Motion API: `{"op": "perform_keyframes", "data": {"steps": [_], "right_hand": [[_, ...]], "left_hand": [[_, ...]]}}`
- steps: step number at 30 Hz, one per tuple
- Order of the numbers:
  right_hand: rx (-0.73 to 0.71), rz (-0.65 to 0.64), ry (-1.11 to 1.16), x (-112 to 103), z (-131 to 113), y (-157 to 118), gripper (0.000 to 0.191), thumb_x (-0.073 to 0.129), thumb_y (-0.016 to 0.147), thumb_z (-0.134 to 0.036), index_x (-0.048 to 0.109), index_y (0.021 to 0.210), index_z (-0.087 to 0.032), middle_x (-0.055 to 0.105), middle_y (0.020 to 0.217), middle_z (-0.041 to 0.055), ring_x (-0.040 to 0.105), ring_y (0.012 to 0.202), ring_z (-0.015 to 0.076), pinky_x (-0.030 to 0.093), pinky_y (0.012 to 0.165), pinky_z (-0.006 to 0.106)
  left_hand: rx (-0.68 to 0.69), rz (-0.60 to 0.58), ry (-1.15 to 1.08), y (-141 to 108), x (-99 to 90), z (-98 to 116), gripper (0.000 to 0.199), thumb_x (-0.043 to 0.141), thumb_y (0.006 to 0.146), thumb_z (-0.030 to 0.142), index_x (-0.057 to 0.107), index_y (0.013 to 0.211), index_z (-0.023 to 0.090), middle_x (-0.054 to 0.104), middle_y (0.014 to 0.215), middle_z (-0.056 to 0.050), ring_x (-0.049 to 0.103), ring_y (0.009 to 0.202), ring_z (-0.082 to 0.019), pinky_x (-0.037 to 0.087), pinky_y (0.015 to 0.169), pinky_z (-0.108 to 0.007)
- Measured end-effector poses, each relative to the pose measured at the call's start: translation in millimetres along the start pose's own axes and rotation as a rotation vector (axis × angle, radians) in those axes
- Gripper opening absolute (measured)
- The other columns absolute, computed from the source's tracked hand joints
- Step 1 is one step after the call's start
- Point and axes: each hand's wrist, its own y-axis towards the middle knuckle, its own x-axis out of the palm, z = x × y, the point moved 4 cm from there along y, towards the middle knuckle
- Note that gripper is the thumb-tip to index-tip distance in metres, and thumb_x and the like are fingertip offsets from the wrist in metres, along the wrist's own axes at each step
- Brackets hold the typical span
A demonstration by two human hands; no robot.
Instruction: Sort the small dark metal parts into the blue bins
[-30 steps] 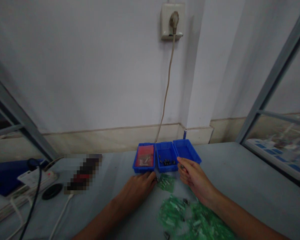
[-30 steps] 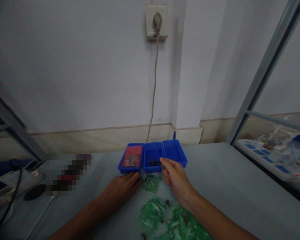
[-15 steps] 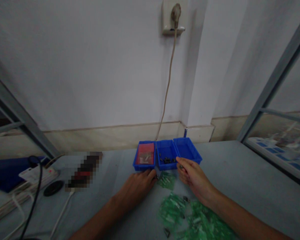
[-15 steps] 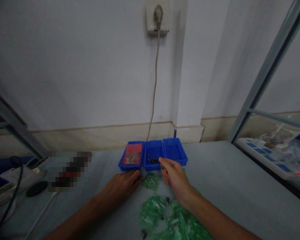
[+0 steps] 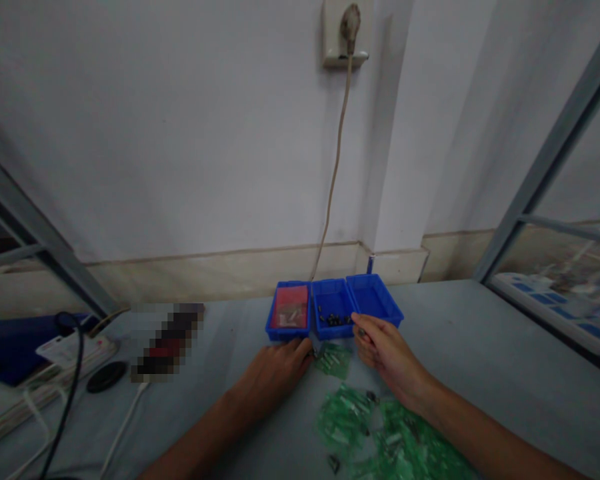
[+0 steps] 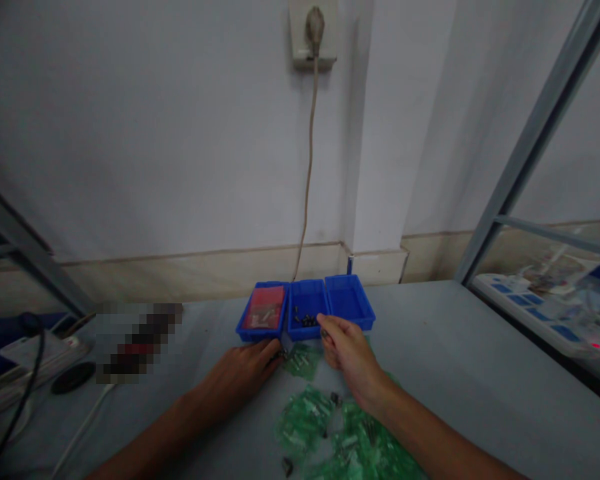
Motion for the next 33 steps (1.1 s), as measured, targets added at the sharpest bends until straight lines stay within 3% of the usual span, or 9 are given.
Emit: {"op": "perform_keyframes", "data": {"steps": [33], "right_hand": [[0.011, 0.005, -0.004, 0.7, 1.5, 0.0, 0.046, 0.074, 0.082, -0.052, 0.047, 0.062, -0.02, 0.031, 0.049, -0.0092, 0.018, 0.042, 0.0066, 0.011, 0.043, 0.026]], "left_hand": [[-0.006, 0.009, 0.017, 1.0, -0.4, 0.0, 0.018, 0.04, 0.105, 0.032, 0.054, 0.113, 0.024, 0.071, 0.102, -0.003, 0.071, 0.087, -0.022, 0.056, 0.069, -0.03]]}}
